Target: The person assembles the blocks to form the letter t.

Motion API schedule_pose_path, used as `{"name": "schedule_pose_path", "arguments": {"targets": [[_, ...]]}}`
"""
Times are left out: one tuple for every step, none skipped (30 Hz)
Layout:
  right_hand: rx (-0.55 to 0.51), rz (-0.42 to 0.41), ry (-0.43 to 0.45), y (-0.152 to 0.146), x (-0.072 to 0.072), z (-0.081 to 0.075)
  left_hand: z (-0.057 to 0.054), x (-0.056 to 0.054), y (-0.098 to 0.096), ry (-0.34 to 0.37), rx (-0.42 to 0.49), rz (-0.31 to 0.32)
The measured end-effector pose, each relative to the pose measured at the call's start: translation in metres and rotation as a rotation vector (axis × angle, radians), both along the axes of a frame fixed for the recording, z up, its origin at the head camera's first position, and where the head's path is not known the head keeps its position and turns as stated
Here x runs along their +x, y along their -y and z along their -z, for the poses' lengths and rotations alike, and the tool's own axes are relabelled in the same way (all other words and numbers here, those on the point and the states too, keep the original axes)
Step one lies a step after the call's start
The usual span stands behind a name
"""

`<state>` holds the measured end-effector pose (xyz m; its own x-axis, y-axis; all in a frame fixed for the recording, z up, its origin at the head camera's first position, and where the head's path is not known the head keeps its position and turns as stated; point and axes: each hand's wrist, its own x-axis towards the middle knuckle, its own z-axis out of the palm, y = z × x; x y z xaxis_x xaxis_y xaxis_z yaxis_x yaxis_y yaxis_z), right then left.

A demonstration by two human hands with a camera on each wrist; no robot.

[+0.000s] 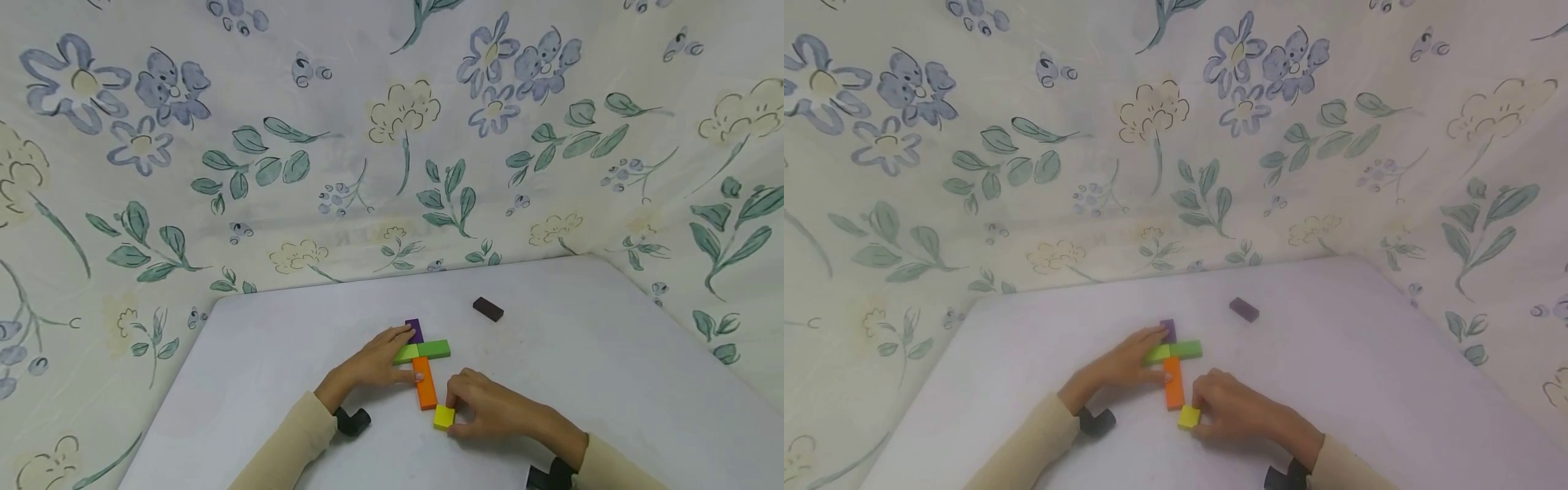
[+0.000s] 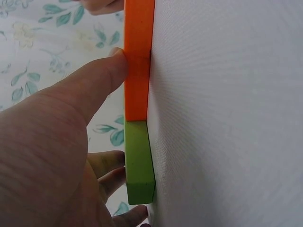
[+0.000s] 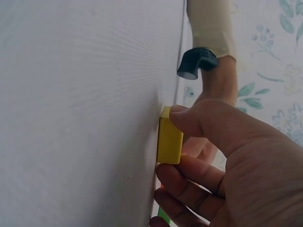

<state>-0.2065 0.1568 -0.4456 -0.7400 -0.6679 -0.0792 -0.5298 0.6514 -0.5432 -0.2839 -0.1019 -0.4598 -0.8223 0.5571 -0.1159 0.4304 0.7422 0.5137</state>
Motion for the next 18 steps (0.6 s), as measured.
{"name": "schedule_pose_path", "arguments": {"targets": [[0.001, 0.000, 0.000, 0.000, 0.000, 0.000, 0.000, 0.000, 0.000, -0.001, 0.001, 0.001], [0.002, -0.001, 0.000, 0.000, 0.000, -0.001, 0.000, 0.000, 0.000, -0.002, -0.001, 0.001], [0.003, -0.002, 0.000, 0.000, 0.000, -0.001, 0.000, 0.000, 0.000, -0.001, -0.003, 0.002], [0.005, -0.002, -0.001, 0.000, 0.000, -0.002, 0.000, 0.000, 0.000, 0.000, -0.004, 0.005], [0.006, -0.002, 0.001, 0.000, 0.000, -0.002, -0.001, 0.000, 0.000, 0.002, -0.003, 0.005], [0.009, -0.002, 0.002, 0.000, 0.000, -0.003, -0.001, -0.001, 0.000, 0.002, -0.005, 0.006], [0.010, -0.002, 0.004, 0.000, 0.000, -0.004, -0.001, -0.001, 0.000, 0.001, -0.004, 0.006], [0.013, -0.003, 0.005, 0.000, 0.000, -0.004, -0.002, -0.001, 0.000, 0.002, -0.007, 0.005], [0.017, -0.004, 0.003, 0.000, 0.000, -0.005, -0.003, -0.001, 0.000, 0.001, -0.008, 0.005], [0.022, -0.005, 0.003, 0.000, 0.000, -0.005, -0.003, -0.001, 0.000, -0.001, -0.010, 0.004], [0.026, -0.006, 0.005, 0.000, 0.000, -0.006, -0.004, -0.001, 0.000, -0.003, -0.012, 0.001], [0.030, -0.009, 0.006, 0.000, 0.000, -0.006, -0.004, -0.001, 0.000, -0.005, -0.015, 0.001], [0.033, -0.011, 0.008, 0.000, 0.000, -0.007, -0.004, -0.001, 0.000, -0.005, -0.016, 0.000], [0.037, -0.014, 0.013, -0.001, 0.000, -0.007, -0.004, -0.001, 0.000, -0.003, -0.017, 0.000], [0.037, -0.017, 0.021, -0.001, 0.000, -0.008, -0.004, -0.001, 0.000, 0.000, -0.017, 0.000], [0.035, -0.017, 0.038, -0.002, 0.000, -0.009, -0.003, -0.001, 0.000, 0.002, -0.016, 0.002], [0.031, -0.019, 0.051, -0.002, 0.000, -0.009, -0.003, 0.000, 0.000, 0.003, -0.015, 0.003], [0.022, -0.015, 0.073, -0.003, 0.000, -0.011, -0.003, 0.000, 0.000, 0.005, -0.011, 0.003]]}}
